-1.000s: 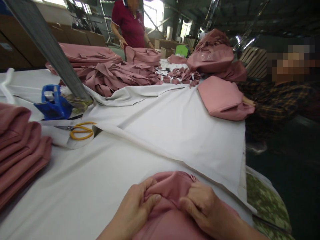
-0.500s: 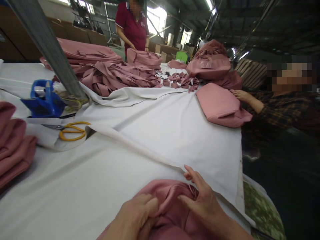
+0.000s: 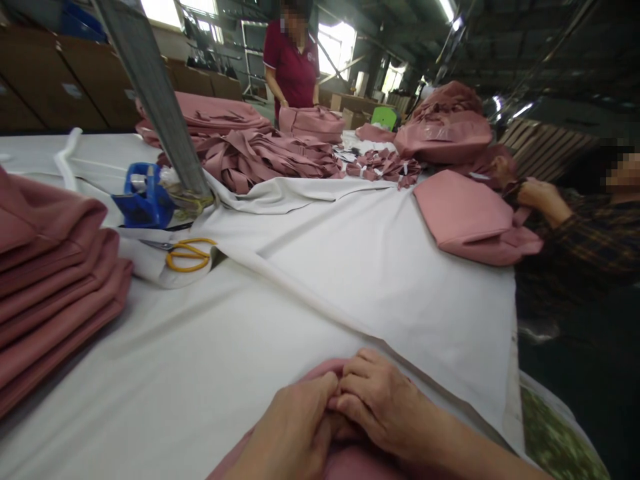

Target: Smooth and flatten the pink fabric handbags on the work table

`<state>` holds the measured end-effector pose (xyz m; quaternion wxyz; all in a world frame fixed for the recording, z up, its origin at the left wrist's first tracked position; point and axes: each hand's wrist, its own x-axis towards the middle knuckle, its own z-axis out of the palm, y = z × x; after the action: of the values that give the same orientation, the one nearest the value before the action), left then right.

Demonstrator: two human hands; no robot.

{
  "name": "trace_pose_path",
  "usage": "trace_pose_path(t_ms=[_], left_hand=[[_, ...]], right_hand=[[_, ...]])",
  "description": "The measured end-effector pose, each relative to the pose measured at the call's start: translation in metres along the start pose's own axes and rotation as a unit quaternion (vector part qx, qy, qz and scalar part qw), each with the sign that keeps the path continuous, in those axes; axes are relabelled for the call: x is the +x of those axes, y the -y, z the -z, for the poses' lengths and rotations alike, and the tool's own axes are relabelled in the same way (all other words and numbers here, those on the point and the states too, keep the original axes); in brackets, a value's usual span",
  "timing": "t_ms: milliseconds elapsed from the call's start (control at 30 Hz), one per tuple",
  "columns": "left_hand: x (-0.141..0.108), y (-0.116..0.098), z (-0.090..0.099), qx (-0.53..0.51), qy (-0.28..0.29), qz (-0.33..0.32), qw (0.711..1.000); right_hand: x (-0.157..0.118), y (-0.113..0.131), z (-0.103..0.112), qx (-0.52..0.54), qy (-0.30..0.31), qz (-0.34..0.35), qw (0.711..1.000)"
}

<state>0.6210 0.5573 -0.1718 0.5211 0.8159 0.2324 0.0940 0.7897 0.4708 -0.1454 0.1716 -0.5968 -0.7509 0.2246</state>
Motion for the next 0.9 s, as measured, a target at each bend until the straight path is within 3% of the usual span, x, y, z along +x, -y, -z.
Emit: trace_pose_path(t_ms=[100,267,367,467,533,633,733,800,900], left_hand=[[-0.004,-0.003,0.001,0.042,0.022,-0.014,0.999],[-0.012,-0.017,0.006,0.082,0.021,-0.002,0.996],[-0.012,-0.018,0.012,0.055,0.032,0.009,0.998],[-0.008,-0.009,0.016,0.06,0.002,0.056,0.997],[-0.006,-0.003,0.018,0.069,-0.006,0.082,0.994],[-0.007,0.001,0.014,0.101,0.022,0.079,0.991],[-0.004,0.001,0.002,0.195,0.02,0.099,0.976],[0.001,0.004,-0.008,0.235,-0.009,0.103,0.967],[0.007,0.013,-0.02,0.231,-0.102,0.071,0.965]], right_hand=[[0.002,-0.002,0.0,0.011,0.002,-0.025,1.0],[-0.006,-0.016,0.002,0.054,-0.043,0.016,0.997],[0.0,-0.024,0.0,0.148,0.031,-0.091,0.984],[0.01,-0.033,-0.006,0.193,0.084,-0.169,0.963],[0.012,-0.037,-0.012,0.139,0.062,-0.154,0.976],[0.008,-0.04,-0.023,0.022,-0.013,-0.08,0.996],[0.007,-0.044,-0.032,-0.097,-0.078,-0.06,0.99],[0.011,-0.045,-0.032,-0.14,-0.106,-0.068,0.982],[0.017,-0.032,-0.024,-0.133,-0.158,-0.047,0.977]])
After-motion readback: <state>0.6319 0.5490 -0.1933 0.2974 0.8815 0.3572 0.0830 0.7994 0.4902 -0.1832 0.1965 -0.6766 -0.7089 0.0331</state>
